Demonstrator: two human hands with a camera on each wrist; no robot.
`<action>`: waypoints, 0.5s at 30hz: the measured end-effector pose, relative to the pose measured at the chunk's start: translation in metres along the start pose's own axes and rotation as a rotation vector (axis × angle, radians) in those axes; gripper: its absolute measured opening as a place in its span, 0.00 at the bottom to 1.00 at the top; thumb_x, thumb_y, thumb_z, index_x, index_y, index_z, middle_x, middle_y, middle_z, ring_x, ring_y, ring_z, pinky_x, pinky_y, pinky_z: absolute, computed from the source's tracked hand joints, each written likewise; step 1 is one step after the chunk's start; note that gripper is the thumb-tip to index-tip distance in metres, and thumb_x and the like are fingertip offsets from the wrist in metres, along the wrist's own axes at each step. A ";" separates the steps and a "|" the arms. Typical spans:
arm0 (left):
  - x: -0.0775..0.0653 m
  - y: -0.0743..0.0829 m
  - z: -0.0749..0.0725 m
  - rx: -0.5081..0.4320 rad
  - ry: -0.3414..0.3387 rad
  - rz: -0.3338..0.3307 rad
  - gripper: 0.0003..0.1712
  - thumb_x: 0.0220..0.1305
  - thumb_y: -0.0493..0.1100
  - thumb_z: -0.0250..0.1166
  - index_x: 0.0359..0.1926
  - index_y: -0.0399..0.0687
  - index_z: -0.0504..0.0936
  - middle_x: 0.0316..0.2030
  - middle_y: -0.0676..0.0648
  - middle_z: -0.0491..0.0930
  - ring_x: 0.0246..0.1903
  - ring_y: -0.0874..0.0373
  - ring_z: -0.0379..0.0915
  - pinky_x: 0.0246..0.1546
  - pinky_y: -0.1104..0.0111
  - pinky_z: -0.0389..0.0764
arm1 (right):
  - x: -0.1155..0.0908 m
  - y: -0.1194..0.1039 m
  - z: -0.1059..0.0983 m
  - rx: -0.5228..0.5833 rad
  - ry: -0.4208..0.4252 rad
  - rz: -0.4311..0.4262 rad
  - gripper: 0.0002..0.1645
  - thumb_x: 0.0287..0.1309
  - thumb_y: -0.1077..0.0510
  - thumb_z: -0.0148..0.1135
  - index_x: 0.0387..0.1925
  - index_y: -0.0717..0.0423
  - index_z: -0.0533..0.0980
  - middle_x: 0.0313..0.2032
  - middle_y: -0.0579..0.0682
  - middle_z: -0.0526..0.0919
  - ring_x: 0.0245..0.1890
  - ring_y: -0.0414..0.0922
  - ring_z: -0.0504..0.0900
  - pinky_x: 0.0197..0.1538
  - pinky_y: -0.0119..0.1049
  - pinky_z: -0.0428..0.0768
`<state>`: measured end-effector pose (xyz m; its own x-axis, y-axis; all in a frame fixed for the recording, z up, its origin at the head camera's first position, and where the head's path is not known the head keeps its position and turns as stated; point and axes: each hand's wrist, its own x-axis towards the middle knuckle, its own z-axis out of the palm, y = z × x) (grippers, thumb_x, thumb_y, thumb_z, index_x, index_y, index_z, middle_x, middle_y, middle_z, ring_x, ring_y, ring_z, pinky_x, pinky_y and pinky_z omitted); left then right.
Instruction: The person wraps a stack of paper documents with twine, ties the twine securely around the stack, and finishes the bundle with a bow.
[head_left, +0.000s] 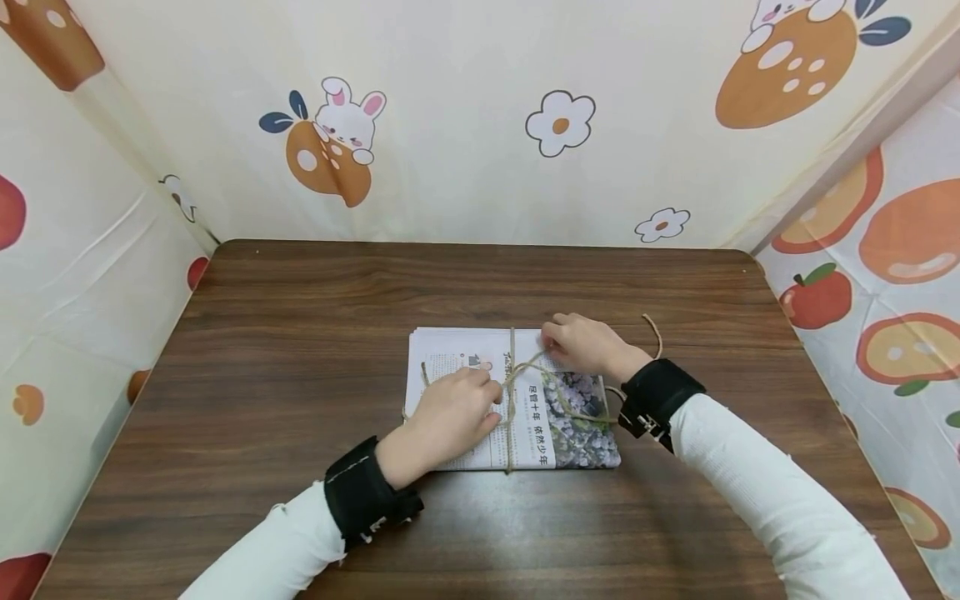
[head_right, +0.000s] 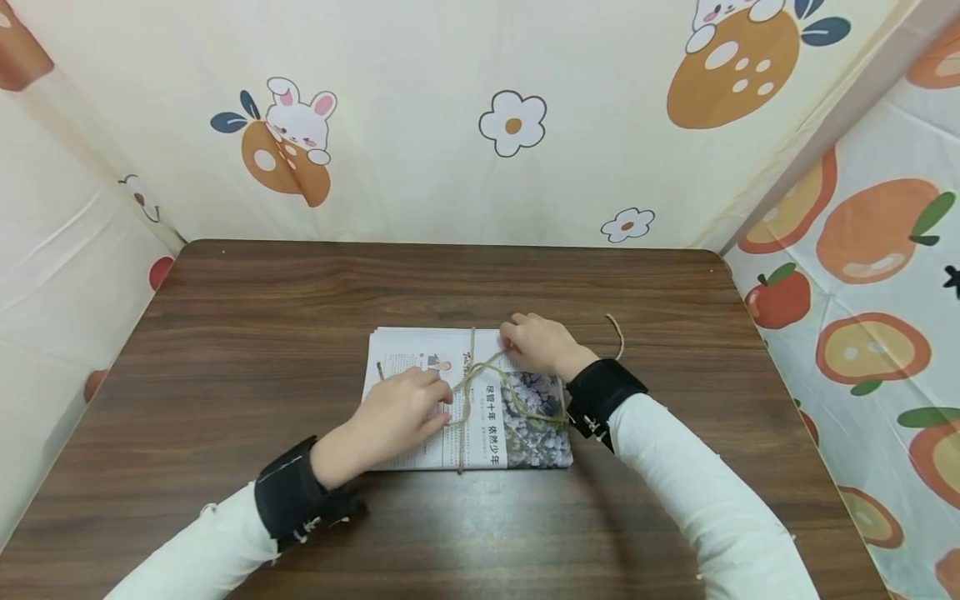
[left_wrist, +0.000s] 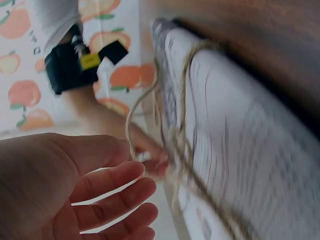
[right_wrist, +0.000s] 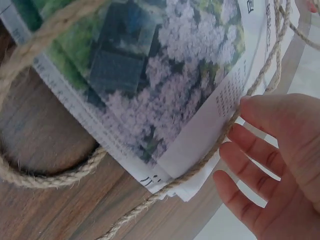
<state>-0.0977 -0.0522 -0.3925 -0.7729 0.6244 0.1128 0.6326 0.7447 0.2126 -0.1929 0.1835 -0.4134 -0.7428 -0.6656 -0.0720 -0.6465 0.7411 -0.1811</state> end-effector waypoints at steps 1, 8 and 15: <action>0.002 0.003 0.002 0.013 -0.002 0.013 0.09 0.54 0.47 0.65 0.34 0.49 0.81 0.34 0.50 0.79 0.34 0.56 0.75 0.35 0.65 0.77 | 0.000 -0.001 0.000 -0.003 -0.002 0.005 0.05 0.55 0.61 0.61 0.35 0.54 0.75 0.31 0.50 0.74 0.31 0.47 0.74 0.32 0.38 0.72; 0.016 0.017 0.023 0.123 -0.047 0.065 0.11 0.52 0.50 0.67 0.31 0.49 0.81 0.31 0.51 0.79 0.27 0.57 0.73 0.25 0.68 0.75 | 0.004 -0.005 0.002 0.002 -0.001 -0.008 0.05 0.54 0.62 0.63 0.33 0.53 0.75 0.29 0.49 0.72 0.28 0.45 0.73 0.30 0.37 0.71; 0.019 0.022 0.031 0.162 -0.028 0.014 0.02 0.57 0.39 0.62 0.28 0.48 0.79 0.27 0.49 0.80 0.21 0.58 0.74 0.13 0.68 0.71 | 0.006 -0.004 0.006 0.001 -0.006 -0.024 0.05 0.54 0.62 0.62 0.30 0.52 0.74 0.29 0.48 0.71 0.25 0.43 0.71 0.30 0.36 0.70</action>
<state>-0.0972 -0.0171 -0.4156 -0.7635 0.6399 0.0873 0.6449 0.7625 0.0518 -0.1933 0.1758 -0.4189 -0.7260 -0.6837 -0.0739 -0.6640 0.7248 -0.1838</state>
